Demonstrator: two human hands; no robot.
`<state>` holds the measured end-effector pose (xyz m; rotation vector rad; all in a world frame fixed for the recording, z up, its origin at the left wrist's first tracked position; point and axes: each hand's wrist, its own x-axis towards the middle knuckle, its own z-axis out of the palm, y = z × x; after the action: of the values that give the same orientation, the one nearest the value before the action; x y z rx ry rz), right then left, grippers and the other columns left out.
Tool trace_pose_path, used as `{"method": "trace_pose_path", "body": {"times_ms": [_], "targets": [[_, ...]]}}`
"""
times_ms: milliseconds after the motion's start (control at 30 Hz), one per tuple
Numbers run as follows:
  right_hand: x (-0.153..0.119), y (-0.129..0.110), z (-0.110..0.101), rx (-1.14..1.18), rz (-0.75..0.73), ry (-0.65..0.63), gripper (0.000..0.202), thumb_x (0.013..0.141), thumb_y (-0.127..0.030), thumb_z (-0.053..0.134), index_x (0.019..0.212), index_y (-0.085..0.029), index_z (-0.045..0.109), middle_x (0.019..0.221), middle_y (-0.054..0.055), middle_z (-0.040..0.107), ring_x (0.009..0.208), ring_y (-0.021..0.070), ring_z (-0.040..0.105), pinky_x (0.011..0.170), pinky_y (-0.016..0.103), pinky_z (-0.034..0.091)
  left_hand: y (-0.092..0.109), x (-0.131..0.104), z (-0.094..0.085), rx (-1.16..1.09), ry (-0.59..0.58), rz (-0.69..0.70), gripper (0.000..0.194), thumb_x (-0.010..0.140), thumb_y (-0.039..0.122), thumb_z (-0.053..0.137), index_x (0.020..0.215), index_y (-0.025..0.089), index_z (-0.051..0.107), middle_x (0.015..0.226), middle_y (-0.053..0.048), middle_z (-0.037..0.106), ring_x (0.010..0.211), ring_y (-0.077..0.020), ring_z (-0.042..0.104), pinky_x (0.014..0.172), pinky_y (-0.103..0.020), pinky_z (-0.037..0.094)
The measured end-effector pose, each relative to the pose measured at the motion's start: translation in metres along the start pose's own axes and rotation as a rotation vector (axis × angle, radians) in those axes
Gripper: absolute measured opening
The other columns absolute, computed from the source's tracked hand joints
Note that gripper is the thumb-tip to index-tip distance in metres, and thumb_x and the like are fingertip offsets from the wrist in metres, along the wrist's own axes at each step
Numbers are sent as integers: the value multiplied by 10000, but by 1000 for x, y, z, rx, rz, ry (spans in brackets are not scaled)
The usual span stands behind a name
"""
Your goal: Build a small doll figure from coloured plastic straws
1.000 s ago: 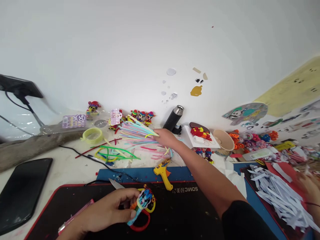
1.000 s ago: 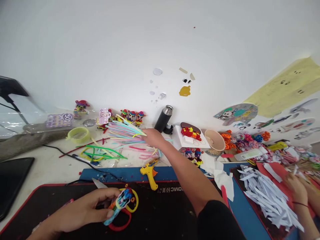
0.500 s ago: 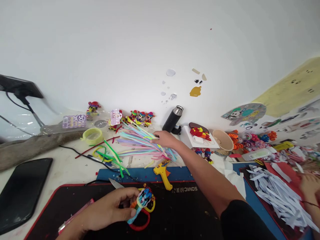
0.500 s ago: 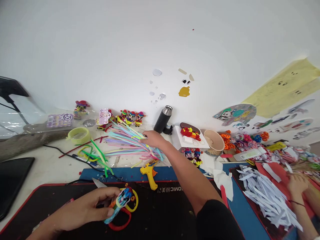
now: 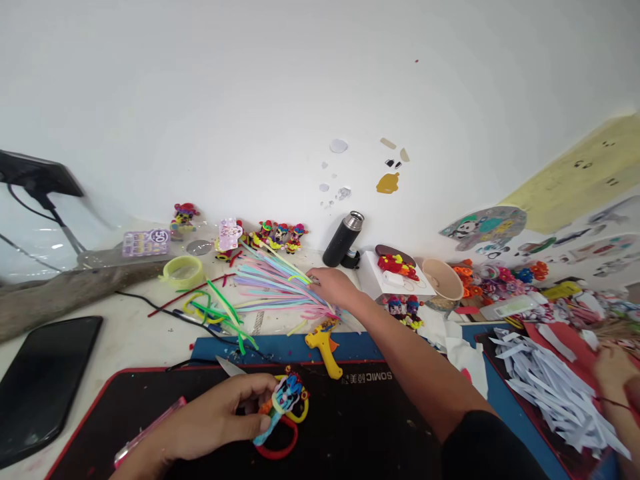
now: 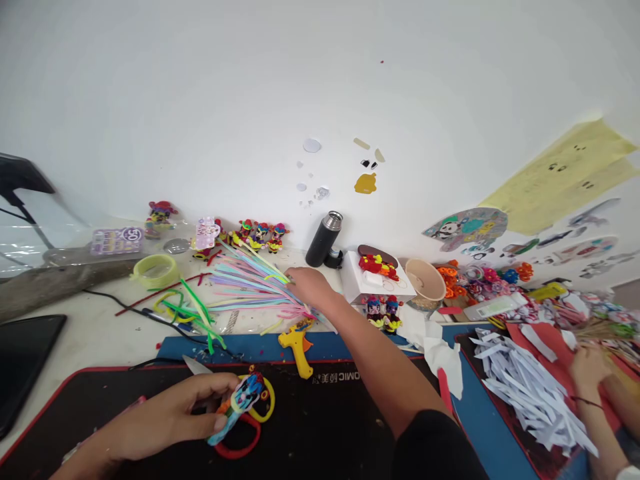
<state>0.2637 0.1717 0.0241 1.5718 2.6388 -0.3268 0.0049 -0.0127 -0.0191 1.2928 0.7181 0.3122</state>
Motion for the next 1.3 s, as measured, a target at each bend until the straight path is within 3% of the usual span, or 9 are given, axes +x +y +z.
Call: {"method": "trace_pose_path", "body": {"times_ms": [233, 433, 567, 667, 867, 1033, 1167, 1300], "targets": [[3, 1, -10, -40, 37, 90, 322, 1063, -236, 525, 1324, -209, 711, 1264, 105, 770, 1125, 259, 713, 883, 294, 471, -4, 0, -1, -46, 7, 14, 454, 864, 588, 744, 1133, 225, 709, 966, -13, 615, 862, -194, 502, 772, -286, 404], [4, 5, -2, -65, 40, 99, 237, 1008, -250, 641, 1202, -174, 753, 1183, 149, 768, 1120, 294, 690, 898, 333, 482, -4, 1, 1, -174, 37, 36, 414, 855, 564, 786, 1086, 227, 721, 942, -7, 621, 848, -187, 526, 757, -275, 417], [0, 1, -1, -44, 44, 169, 299, 1077, -331, 553, 1271, -169, 713, 1222, 140, 740, 1148, 263, 658, 945, 333, 466, -1, 3, -3, -287, 174, 77, 414, 861, 548, 793, 1120, 229, 739, 977, -26, 653, 870, -203, 554, 727, -275, 442], [-2, -7, -2, -6, 9, 209, 273, 1076, -366, 569, 1200, -187, 733, 1145, 109, 749, 1084, 243, 666, 903, 315, 460, -1, 5, -6, -372, 288, 122, 444, 846, 538, 813, 1156, 224, 755, 965, -34, 665, 840, -200, 558, 688, -272, 447], [-3, -27, 9, -42, -45, 148, 223, 1048, -367, 628, 1114, -201, 761, 1109, 96, 728, 1067, 244, 657, 862, 310, 454, -7, 6, -7, -439, 358, 144, 493, 804, 521, 860, 1179, 211, 774, 901, -32, 661, 766, -178, 531, 656, -273, 449], [-3, -33, 20, -67, -31, 109, 185, 1015, -356, 675, 1083, -207, 761, 1110, 99, 709, 1017, 246, 663, 822, 308, 455, -8, 5, -5, -427, 347, 135, 469, 806, 518, 860, 1180, 243, 789, 997, -48, 714, 871, -217, 584, 719, -291, 467], [-5, -34, 21, -53, -21, 127, 169, 1021, -317, 657, 1061, -194, 765, 1094, 99, 709, 997, 240, 665, 812, 306, 451, -7, 5, -6, -423, 324, 149, 441, 825, 506, 850, 1181, 252, 791, 1008, -43, 723, 893, -222, 595, 736, -294, 468], [-10, -33, 16, -19, -25, 166, 198, 1055, -302, 602, 1100, -208, 770, 1104, 83, 721, 1019, 218, 662, 843, 292, 447, -5, 4, -7, -466, 378, 177, 437, 798, 474, 884, 1145, 223, 796, 921, -31, 706, 802, -185, 570, 683, -275, 464]]}}
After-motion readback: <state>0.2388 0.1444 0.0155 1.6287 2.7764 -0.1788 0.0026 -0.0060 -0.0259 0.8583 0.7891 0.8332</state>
